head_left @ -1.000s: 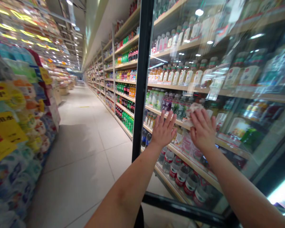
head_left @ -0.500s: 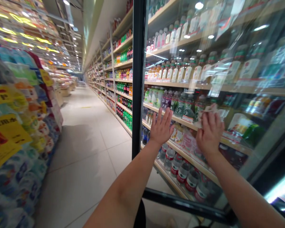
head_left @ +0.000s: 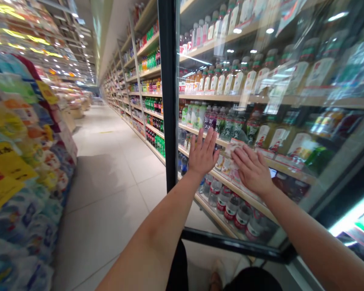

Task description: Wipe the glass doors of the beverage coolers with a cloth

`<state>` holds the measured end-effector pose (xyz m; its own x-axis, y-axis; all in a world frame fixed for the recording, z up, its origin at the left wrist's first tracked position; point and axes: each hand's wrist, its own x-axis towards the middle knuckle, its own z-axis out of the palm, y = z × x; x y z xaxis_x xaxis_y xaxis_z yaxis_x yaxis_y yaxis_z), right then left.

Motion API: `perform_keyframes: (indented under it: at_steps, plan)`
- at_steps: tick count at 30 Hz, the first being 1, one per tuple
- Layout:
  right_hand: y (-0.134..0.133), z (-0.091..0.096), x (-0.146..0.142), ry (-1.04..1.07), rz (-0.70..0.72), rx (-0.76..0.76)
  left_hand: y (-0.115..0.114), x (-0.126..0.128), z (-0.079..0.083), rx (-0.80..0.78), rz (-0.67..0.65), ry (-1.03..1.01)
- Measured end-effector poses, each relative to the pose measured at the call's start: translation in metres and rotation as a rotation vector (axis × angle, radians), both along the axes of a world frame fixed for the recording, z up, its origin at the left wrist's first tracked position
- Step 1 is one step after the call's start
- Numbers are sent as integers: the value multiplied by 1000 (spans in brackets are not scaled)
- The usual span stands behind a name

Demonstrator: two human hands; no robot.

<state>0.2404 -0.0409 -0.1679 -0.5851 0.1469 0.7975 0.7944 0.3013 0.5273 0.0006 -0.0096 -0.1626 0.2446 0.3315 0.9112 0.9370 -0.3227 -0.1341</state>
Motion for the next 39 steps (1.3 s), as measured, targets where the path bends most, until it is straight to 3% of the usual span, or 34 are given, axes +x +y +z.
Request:
perform_keyframes:
  at_steps: [2,5,7,8,11,13,17,19,24,29,32,34,37,39]
  plan:
    - [-2,6,10,-29,-17,-22,-1,0,0,7,-1,0]
    - [-1,20,31,267,-84,48,0,0,0,20,-8,-4]
    - [-1,20,38,391,-105,89,0,0,1,13,-15,-7]
    - [-2,16,39,359,-98,86,0,0,1,4,-18,-7]
    - [-8,-5,42,-1,-53,-26,-1,-1,1,-13,-18,0]
    - [-11,-16,53,-82,-54,-75,-1,-1,1,0,-19,3]
    - [-7,-26,83,322,-122,63,0,0,0,38,-28,5]
    - [-3,-31,87,409,-135,112,1,0,0,41,-24,14]
    - [1,-26,78,168,-86,-57,3,1,-1,72,-5,32]
    - [1,-3,83,426,-73,99,3,2,-1,62,-21,6]
    - [-2,-9,81,152,-60,-16,5,1,-2,64,-43,5]
    - [-3,-14,83,86,-61,-47,8,0,-2,62,-60,4]
    - [-2,-15,96,308,-101,58,4,2,0,10,-112,-31]
    - [0,-18,104,418,-122,100,-14,7,4,-68,-187,-137]
